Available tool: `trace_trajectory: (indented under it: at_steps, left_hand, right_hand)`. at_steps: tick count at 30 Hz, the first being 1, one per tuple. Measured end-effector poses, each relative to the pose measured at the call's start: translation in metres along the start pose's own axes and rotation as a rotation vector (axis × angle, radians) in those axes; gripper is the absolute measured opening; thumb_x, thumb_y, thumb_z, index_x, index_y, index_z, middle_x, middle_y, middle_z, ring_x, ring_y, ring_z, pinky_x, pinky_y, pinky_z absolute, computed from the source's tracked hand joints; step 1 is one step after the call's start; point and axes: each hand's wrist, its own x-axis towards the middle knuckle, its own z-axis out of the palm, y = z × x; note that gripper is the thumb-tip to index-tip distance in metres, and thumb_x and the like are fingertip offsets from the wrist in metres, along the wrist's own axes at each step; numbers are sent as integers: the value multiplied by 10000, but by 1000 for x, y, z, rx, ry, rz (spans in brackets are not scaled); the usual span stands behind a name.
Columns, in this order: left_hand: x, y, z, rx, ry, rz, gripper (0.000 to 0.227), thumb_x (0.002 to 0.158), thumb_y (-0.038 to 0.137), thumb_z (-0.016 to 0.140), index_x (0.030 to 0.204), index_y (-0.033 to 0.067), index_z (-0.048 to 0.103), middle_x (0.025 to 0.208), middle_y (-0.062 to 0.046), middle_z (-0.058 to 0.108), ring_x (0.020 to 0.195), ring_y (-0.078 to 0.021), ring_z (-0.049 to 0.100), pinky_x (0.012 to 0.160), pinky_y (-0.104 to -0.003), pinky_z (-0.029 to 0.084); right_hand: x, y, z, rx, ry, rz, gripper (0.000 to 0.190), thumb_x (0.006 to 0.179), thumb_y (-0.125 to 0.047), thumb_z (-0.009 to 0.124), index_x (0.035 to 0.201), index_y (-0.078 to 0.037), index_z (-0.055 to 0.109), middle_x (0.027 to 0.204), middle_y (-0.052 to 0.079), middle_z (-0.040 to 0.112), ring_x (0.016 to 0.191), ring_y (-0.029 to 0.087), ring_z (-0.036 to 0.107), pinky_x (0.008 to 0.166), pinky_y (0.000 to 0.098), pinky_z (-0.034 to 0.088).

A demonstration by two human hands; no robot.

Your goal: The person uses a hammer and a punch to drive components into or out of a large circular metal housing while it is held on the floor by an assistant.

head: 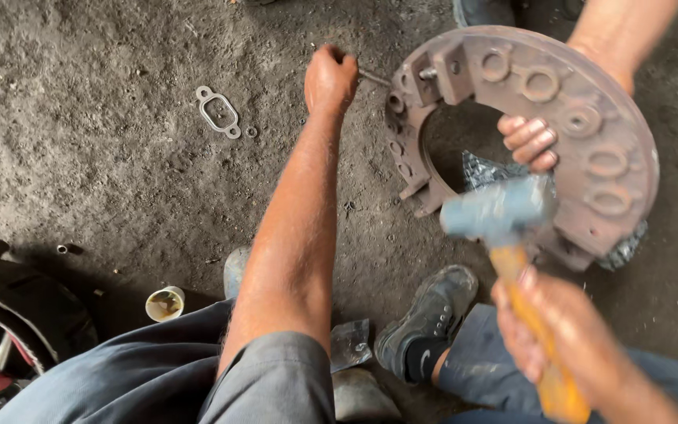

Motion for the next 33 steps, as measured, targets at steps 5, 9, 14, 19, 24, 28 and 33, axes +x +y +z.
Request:
trace_trajectory:
  at_steps: [5, 9, 14, 19, 24, 28, 33]
  left_hand:
    - [13, -28, 28, 224, 40, 270, 281, 835, 169, 735, 1111, 221, 723, 1112, -128, 736, 1056, -331, 691, 896, -460, 545]
    - [27, -42, 52, 452, 91, 492, 428, 784, 14, 695, 1138, 251, 733, 1323, -194, 618, 1129, -372, 646, 909, -466, 557]
    - [41, -56, 66, 686, 121, 546, 347, 840, 12, 689, 1153, 161, 699, 1378, -172, 543, 1164, -345, 603, 861, -420, 581]
    - [30, -52, 51, 436, 31, 404, 395, 997, 110, 601, 1371, 33, 501, 1294, -186, 533, 1078, -318, 608, 891, -410, 552]
    - [5, -27, 5, 443, 67, 660, 121, 948, 71, 706, 1059, 52, 661, 1040, -112, 686, 1020, -282, 632, 920, -432, 544]
    - [3, 4, -30, -92, 87, 580, 182, 850, 106, 798, 1003, 62, 710, 1012, -65, 732, 955, -179, 718, 892, -355, 583]
    - [-6, 38, -71, -456, 47, 629, 195, 887, 179, 829, 1006, 48, 747, 960, -85, 838, 865, -205, 808, 830, -366, 663]
  right_hand:
    - [28, 52, -7, 73, -125, 259, 495, 936, -538, 551, 951, -44, 561, 581, 38, 410, 380, 148, 371, 327, 317, 344]
    - [43, 77, -12, 110, -253, 274, 397, 957, -453, 582, 961, -61, 520, 641, 28, 440, 459, 122, 384, 383, 281, 323]
    - [47, 86, -17, 82, -363, 281, 349, 980, -403, 590, 947, -67, 503, 677, 28, 452, 524, 109, 393, 448, 268, 330]
    - [37, 77, -12, 76, -253, 339, 427, 977, -451, 626, 864, -70, 469, 643, 25, 428, 458, 118, 371, 394, 276, 302]
    - [25, 58, -2, 31, -170, 289, 444, 935, -488, 625, 851, -72, 495, 607, 35, 442, 404, 139, 376, 356, 311, 350]
    - [18, 53, 3, 53, -127, 216, 445, 945, -481, 640, 865, -64, 508, 627, 21, 447, 420, 120, 389, 358, 303, 356]
    - [16, 51, 10, 9, -87, 210, 420, 934, -491, 637, 902, -85, 536, 622, 9, 430, 424, 101, 387, 359, 295, 350]
